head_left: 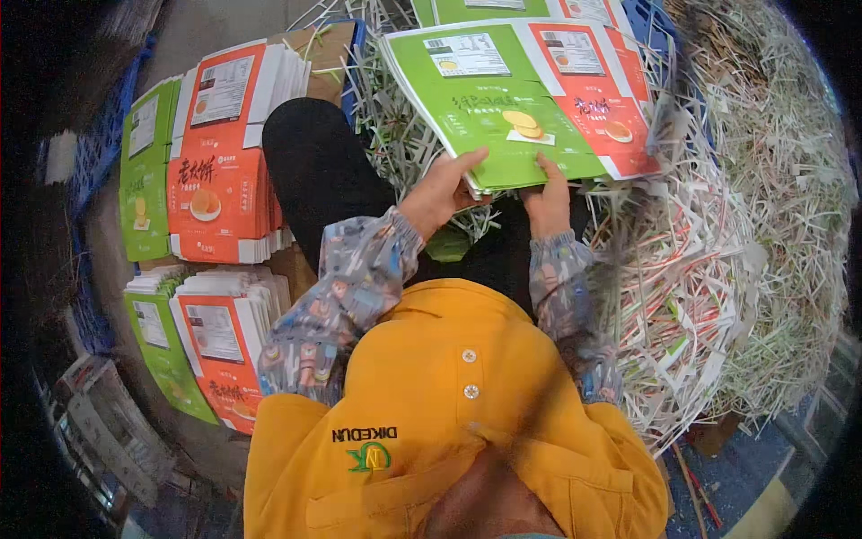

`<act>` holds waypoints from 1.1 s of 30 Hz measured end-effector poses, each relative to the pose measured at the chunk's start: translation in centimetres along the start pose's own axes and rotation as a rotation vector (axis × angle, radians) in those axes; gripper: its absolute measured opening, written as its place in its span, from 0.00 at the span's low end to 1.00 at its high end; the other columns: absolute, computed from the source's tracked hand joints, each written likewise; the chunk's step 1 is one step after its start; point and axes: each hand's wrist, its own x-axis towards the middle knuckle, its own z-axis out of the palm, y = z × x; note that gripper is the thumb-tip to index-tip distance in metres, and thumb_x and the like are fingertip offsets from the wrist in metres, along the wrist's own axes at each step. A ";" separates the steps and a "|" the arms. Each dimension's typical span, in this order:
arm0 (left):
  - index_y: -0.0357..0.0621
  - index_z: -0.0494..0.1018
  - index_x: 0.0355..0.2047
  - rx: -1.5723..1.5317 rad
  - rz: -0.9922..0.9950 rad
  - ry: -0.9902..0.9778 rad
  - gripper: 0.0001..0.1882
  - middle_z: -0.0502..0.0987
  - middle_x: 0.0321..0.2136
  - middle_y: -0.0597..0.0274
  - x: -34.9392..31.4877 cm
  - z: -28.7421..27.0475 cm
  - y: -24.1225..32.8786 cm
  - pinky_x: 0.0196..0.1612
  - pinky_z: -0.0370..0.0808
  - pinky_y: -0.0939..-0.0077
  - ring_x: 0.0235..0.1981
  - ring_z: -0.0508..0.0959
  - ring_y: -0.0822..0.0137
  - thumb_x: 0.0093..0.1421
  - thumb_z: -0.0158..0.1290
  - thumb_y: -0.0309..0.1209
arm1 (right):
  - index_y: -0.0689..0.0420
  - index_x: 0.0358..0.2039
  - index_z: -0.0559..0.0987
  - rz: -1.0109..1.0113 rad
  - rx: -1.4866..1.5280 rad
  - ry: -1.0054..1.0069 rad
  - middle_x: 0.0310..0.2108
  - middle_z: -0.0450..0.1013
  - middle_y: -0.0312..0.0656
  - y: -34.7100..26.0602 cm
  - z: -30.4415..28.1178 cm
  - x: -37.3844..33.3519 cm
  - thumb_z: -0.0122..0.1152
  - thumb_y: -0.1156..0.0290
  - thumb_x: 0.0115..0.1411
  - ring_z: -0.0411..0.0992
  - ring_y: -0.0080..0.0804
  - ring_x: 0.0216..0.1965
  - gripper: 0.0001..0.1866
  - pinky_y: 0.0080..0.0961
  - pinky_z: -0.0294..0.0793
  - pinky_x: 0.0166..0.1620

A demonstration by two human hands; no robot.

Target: Sorting and clearing shredded paper waste from flattened cardboard boxes on the floor.

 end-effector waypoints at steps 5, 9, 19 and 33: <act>0.42 0.41 0.52 0.550 0.227 0.169 0.46 0.64 0.37 0.55 -4.3 0.1 -0.9 0.28 0.73 0.75 0.31 0.71 0.63 0.40 0.60 0.30 | 0.63 0.43 0.63 -0.072 -0.077 0.053 0.40 0.66 0.46 1.1 -0.6 1.1 0.50 0.75 0.50 0.68 0.40 0.39 0.18 0.37 0.70 0.40; 0.37 0.46 0.51 1.156 0.723 0.333 0.44 0.59 0.39 0.52 -4.2 1.2 -1.2 0.34 0.70 0.75 0.35 0.68 0.63 0.38 0.61 0.32 | 0.63 0.42 0.64 -0.064 -0.102 0.072 0.39 0.66 0.45 1.1 -0.2 1.1 0.50 0.75 0.51 0.68 0.39 0.38 0.17 0.36 0.71 0.39; 0.36 0.64 0.31 1.030 0.593 0.310 0.20 0.57 0.36 0.56 -3.6 0.3 -1.0 0.31 0.70 0.76 0.31 0.68 0.66 0.36 0.58 0.25 | 0.67 0.40 0.67 -0.094 -0.097 0.087 0.37 0.67 0.44 1.0 -0.2 1.1 0.52 0.77 0.49 0.68 0.35 0.37 0.16 0.31 0.69 0.39; 0.34 0.72 0.23 0.848 0.757 0.183 0.05 0.64 0.35 0.56 -4.4 -1.7 -0.2 0.31 0.72 0.83 0.30 0.72 0.72 0.43 0.53 0.21 | 0.64 0.44 0.64 -0.109 -0.040 0.083 0.40 0.65 0.43 0.5 1.1 0.4 0.51 0.78 0.50 0.67 0.36 0.40 0.18 0.34 0.69 0.42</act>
